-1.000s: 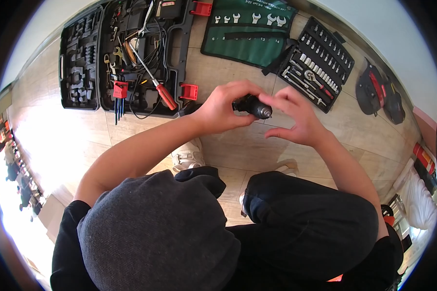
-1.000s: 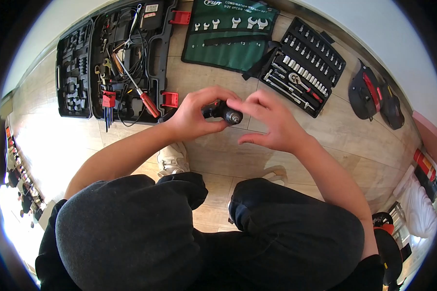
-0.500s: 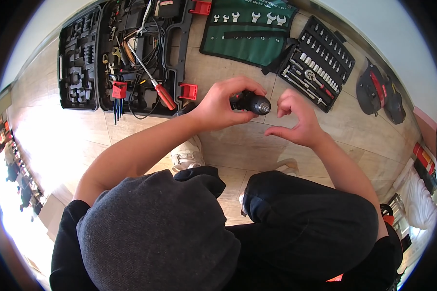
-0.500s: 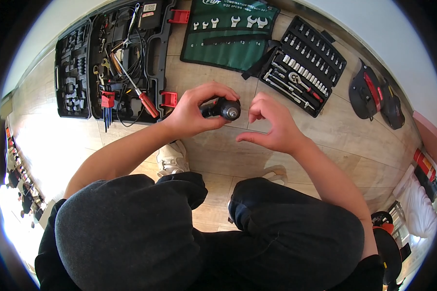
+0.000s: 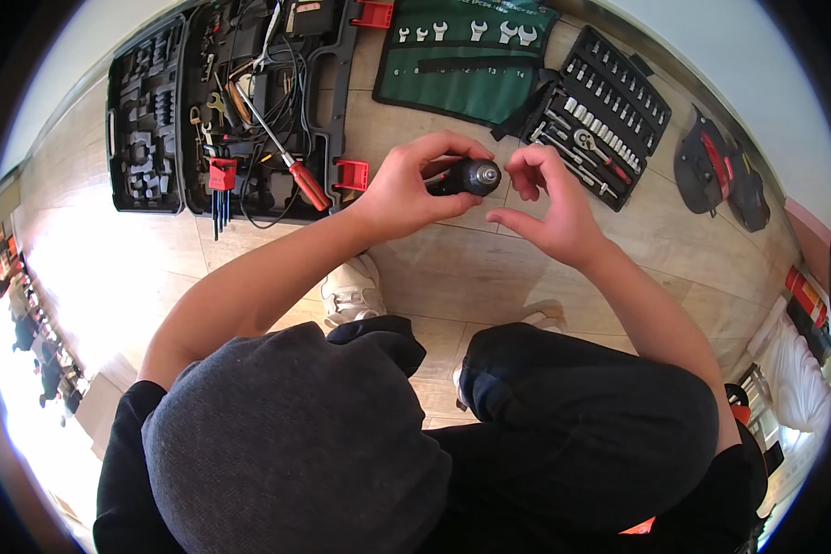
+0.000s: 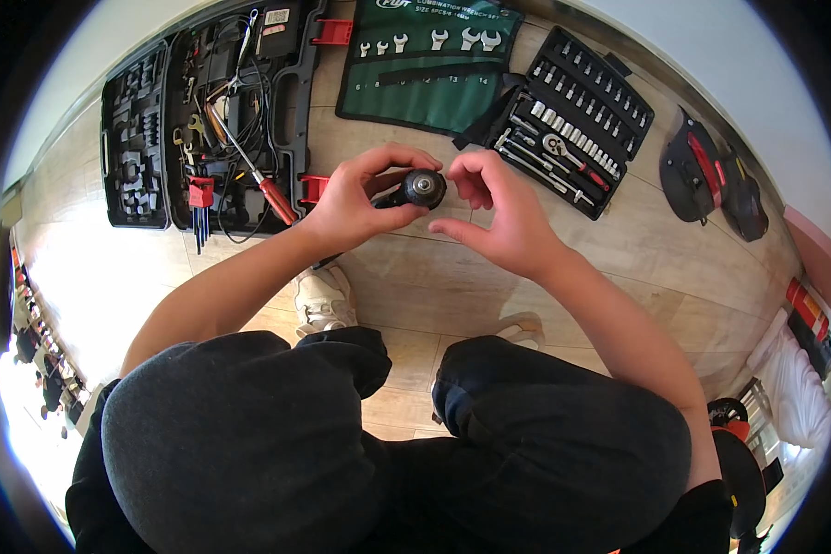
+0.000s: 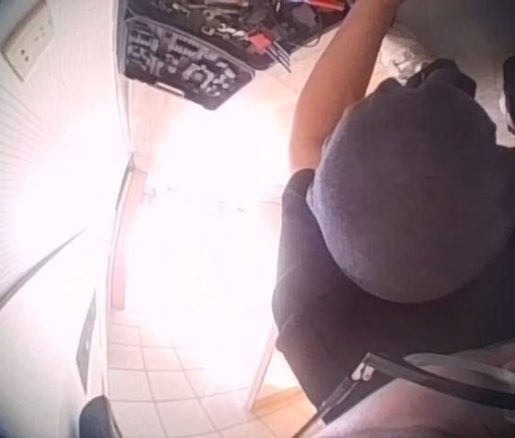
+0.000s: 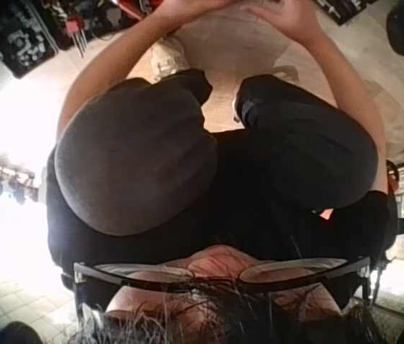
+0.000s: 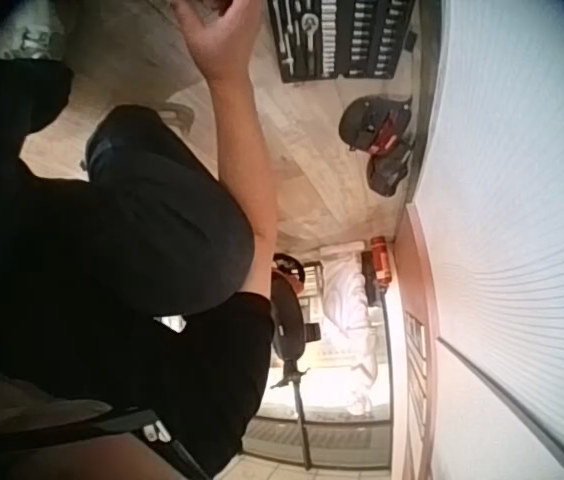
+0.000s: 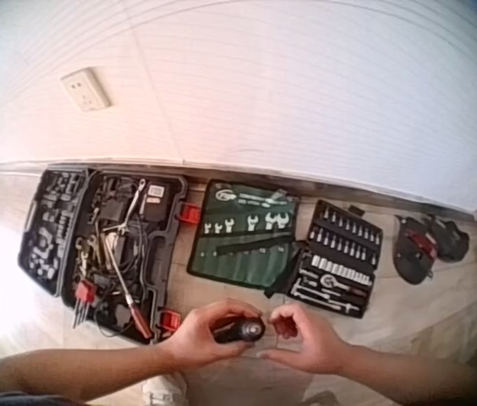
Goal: Preparing a power drill and socket for vehicle maintenance.
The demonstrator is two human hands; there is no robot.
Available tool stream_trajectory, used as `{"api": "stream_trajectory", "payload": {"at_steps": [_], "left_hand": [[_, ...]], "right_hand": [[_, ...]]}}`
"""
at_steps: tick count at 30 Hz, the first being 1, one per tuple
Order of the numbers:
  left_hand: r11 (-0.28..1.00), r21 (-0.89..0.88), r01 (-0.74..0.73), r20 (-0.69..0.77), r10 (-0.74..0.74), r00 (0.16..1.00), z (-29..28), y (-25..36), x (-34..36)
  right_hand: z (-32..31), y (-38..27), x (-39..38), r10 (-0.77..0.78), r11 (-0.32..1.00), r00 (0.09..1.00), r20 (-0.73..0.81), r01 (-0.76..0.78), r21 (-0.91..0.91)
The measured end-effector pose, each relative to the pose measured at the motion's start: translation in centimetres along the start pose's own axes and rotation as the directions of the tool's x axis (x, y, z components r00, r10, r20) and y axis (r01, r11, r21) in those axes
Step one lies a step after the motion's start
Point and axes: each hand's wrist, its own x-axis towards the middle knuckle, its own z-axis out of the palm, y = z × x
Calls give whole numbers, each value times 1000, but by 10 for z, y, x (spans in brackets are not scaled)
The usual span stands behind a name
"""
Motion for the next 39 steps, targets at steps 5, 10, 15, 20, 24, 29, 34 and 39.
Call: {"api": "stream_trajectory", "payload": {"at_steps": [5,10,15,20,24,29,34,39], "left_hand": [[996,-90,5,-94,-14,996,0,-6,1],[994,-113,11,-31,-15,999,-2,-3,3],[990,-133,56,-34,-61,998,-7,-8,5],[987,-162,24,-12,-26,1000,-7,-10,6],[974,-210,84,-35,-94,995,-7,-8,5],[976,-206,68,-44,-79,996,-7,-8,6],[983,-181,42,-26,-48,998,-6,-9,5],[987,-157,23,-60,-33,998,-4,-9,4]], "right_hand": [[1,-16,9,-18,996,998,53,22,-91],[-4,-5,5,-90,985,996,1,89,-148],[3,-19,8,45,999,999,-12,-45,0],[-1,-12,6,-24,996,999,35,27,-84],[4,-9,4,-20,999,1000,-9,20,-35],[9,-6,2,14,1000,1000,-14,-14,14],[7,-7,4,14,1000,1000,-5,-14,-10],[3,-21,15,-50,998,998,-45,52,44]]}}
